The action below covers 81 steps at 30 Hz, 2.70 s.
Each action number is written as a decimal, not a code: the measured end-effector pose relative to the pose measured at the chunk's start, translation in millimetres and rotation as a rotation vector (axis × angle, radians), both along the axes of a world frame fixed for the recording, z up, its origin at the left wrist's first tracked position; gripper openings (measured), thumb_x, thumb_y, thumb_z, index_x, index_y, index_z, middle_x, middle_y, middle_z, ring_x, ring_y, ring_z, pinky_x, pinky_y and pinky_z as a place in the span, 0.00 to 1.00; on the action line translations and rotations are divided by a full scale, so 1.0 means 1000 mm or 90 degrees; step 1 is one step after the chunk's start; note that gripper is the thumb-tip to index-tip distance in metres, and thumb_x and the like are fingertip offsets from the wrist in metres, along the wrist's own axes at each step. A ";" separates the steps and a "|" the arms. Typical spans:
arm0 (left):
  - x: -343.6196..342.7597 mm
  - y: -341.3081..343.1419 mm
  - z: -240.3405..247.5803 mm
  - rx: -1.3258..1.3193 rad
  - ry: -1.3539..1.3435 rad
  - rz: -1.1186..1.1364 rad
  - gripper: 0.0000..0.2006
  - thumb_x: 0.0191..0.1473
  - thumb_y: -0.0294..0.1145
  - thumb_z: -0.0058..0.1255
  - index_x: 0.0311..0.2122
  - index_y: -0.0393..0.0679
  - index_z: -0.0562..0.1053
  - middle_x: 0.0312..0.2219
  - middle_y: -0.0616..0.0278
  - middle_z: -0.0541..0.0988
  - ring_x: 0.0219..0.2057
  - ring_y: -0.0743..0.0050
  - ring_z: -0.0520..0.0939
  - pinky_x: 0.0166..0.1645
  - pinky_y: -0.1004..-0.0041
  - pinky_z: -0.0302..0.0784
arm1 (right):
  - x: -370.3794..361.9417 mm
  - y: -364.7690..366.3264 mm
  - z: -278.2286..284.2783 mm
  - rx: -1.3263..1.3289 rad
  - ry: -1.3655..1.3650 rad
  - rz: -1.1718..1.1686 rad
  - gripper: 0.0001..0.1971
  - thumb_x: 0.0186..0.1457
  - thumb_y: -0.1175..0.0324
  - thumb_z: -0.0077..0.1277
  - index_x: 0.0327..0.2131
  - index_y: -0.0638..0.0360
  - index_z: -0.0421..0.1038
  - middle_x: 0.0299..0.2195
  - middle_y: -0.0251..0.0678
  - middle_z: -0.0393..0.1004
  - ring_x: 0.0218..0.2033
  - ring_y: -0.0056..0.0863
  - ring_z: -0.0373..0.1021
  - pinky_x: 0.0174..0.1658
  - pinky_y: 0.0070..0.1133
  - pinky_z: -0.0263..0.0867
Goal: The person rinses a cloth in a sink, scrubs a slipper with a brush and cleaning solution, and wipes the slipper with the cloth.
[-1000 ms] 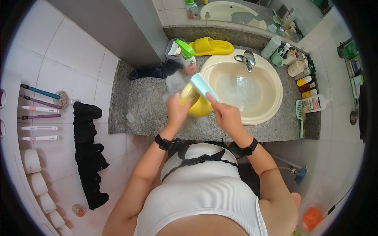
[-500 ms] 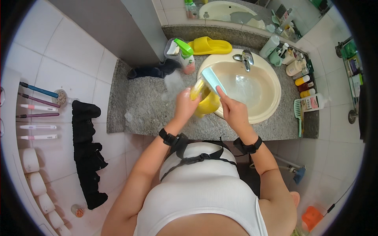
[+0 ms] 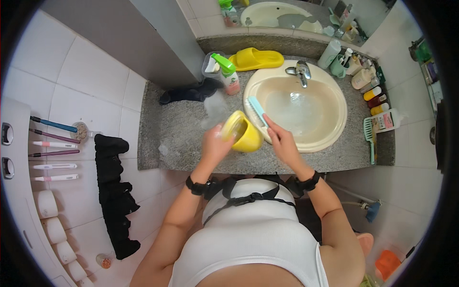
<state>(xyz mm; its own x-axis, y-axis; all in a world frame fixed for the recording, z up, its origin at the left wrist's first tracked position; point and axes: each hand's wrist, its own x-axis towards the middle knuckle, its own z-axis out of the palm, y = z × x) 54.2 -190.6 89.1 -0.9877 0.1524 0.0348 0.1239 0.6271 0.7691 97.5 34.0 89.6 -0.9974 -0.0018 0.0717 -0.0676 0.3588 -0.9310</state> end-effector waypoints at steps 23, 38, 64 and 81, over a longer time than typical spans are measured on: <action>0.044 -0.050 -0.049 0.251 -0.074 0.185 0.09 0.49 0.23 0.57 0.38 0.34 0.75 0.31 0.61 0.80 0.31 0.78 0.78 0.38 0.76 0.74 | 0.015 -0.027 -0.072 0.101 -0.107 0.114 0.24 0.61 0.67 0.43 0.61 0.40 0.59 0.21 0.52 0.71 0.19 0.47 0.70 0.26 0.37 0.66; 0.040 -0.086 -0.060 0.161 -0.141 0.113 0.11 0.47 0.23 0.58 0.37 0.34 0.75 0.32 0.59 0.81 0.32 0.75 0.80 0.38 0.75 0.75 | 0.008 -0.030 -0.053 0.177 -0.065 0.205 0.24 0.61 0.64 0.41 0.61 0.38 0.58 0.23 0.50 0.73 0.23 0.50 0.71 0.28 0.40 0.67; 0.036 -0.063 -0.107 -0.263 -0.033 0.108 0.14 0.44 0.21 0.49 0.40 0.36 0.74 0.27 0.40 0.78 0.30 0.39 0.79 0.36 0.52 0.75 | -0.020 -0.072 -0.113 0.390 0.154 0.262 0.35 0.52 0.73 0.45 0.64 0.40 0.52 0.19 0.42 0.73 0.19 0.38 0.72 0.24 0.35 0.68; 0.014 -0.064 -0.102 -0.318 -0.058 0.099 0.13 0.44 0.22 0.52 0.39 0.34 0.75 0.27 0.41 0.78 0.31 0.41 0.80 0.38 0.55 0.76 | -0.019 -0.059 -0.106 0.275 0.236 0.177 0.28 0.53 0.73 0.43 0.60 0.45 0.60 0.26 0.46 0.76 0.23 0.47 0.72 0.27 0.38 0.69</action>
